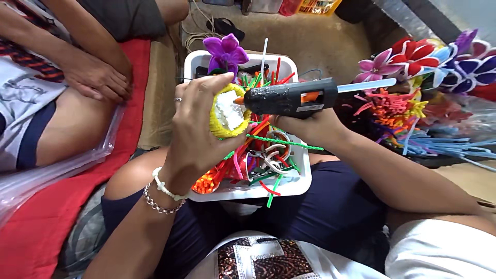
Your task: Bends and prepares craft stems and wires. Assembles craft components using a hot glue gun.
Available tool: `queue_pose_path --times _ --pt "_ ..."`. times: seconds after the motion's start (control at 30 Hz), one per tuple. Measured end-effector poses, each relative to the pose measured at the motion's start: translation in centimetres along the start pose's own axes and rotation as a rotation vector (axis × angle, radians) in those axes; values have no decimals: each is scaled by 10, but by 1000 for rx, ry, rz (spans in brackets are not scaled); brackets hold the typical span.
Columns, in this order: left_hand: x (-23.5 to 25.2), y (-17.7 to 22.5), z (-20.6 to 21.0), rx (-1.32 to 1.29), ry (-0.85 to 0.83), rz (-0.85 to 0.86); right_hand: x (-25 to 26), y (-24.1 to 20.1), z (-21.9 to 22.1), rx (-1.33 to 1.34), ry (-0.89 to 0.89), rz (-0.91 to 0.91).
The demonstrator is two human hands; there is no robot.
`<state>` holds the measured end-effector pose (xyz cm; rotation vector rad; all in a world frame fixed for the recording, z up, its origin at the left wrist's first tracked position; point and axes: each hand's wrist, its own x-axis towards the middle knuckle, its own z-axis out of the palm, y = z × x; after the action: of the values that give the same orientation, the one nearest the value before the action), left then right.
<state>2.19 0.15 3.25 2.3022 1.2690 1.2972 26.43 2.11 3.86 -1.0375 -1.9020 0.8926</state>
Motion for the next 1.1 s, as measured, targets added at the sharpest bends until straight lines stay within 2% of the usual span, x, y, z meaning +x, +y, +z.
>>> queue_pose_path --times 0.2,0.4,0.57,0.83,1.1 --pt "0 -1 0 -2 3 -10 4 -4 -4 145 -52 -37" --pt "0 -3 0 2 22 -13 10 1 -8 404 -232 66" --pt "0 -5 -1 7 28 -35 10 6 -8 553 -282 127" --pt "0 -5 0 -11 24 -7 3 -3 0 389 -138 197" --pt "0 -4 -1 -8 28 -4 4 3 3 366 -86 155"
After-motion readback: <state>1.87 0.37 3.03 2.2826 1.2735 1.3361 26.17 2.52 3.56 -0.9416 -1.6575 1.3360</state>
